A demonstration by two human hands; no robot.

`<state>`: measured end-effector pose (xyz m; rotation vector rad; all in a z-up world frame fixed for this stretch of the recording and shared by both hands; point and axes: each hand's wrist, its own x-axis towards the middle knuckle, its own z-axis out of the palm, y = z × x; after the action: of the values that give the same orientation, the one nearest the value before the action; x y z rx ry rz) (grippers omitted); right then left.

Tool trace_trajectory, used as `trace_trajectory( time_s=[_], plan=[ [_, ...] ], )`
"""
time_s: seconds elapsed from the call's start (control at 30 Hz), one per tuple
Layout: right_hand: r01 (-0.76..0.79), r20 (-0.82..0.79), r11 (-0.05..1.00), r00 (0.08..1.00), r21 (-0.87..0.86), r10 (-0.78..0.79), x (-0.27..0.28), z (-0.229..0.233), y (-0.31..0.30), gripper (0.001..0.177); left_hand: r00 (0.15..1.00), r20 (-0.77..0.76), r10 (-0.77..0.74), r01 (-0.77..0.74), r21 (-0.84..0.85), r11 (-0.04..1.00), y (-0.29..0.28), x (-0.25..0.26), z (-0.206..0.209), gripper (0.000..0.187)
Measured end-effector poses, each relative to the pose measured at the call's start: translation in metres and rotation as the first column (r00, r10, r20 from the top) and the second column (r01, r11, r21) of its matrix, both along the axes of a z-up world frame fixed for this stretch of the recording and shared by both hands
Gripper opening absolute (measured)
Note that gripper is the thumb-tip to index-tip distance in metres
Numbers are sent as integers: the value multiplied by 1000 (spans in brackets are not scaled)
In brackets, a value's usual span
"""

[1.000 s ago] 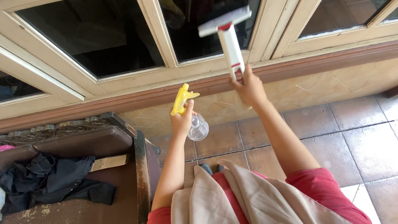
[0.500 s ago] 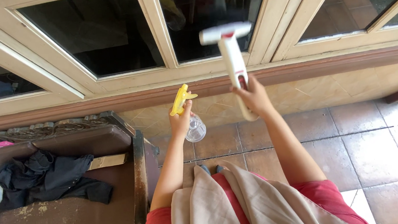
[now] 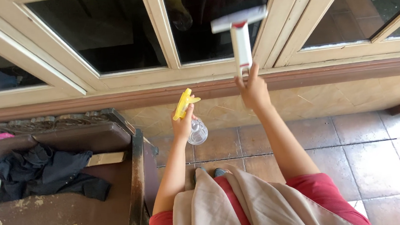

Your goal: The person sprays a window pane with a yellow spray bottle and wipes the glass using a white squeegee. They repeatedly spray and wipe the same window area throughout the clip.

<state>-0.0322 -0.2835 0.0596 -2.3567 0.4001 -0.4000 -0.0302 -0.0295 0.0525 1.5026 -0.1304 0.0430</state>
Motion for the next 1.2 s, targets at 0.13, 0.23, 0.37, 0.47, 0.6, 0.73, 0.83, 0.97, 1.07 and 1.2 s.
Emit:
trace_trajectory(
  time_s=[0.13, 0.23, 0.37, 0.47, 0.6, 0.73, 0.83, 0.97, 1.07, 1.2],
  plan=[
    [50, -220, 999, 974, 10, -46, -17, -34, 4, 53, 1000, 13, 24, -24, -34, 999, -1, -15, -4, 16],
    [42, -270, 996, 963, 81, -19, -26, -55, 2, 58, 998, 30, 56, -54, -60, 997, 3, -30, -12, 14],
    [38, -336, 979, 941, 199, 32, -39, -67, -8, 58, 997, 48, 59, -57, -50, 997, 9, -41, -18, 13],
    [15, -255, 963, 965, 270, 57, -36, -36, -6, 57, 994, 86, 73, -69, -49, 996, 11, -36, -23, 13],
    [-93, -23, 953, 994, 287, 104, -39, 62, 23, 55, 994, 103, 42, -36, -55, 998, 15, -30, -24, 21],
    [-158, 148, 963, 981, 219, 127, -41, 133, 52, 65, 994, 101, 51, -44, -66, 997, 12, -30, -19, 21],
    [-163, 250, 979, 960, 122, 128, -11, 115, 62, 66, 996, 69, 55, -48, -98, 994, 19, -31, -15, 19],
    [-38, 27, 999, 999, -10, 38, 23, 31, 75, 66, 999, 35, 36, -34, -39, 999, 40, -25, -28, 18],
    [-13, -129, 998, 992, -68, 5, 27, -32, 82, 69, 999, 8, 32, -32, -11, 999, 57, -21, -25, 16],
    [-26, -321, 999, 947, -45, 10, 25, -128, 75, 71, 1000, 4, 5, -5, 9, 1000, 76, -19, -23, 14]
  ],
)
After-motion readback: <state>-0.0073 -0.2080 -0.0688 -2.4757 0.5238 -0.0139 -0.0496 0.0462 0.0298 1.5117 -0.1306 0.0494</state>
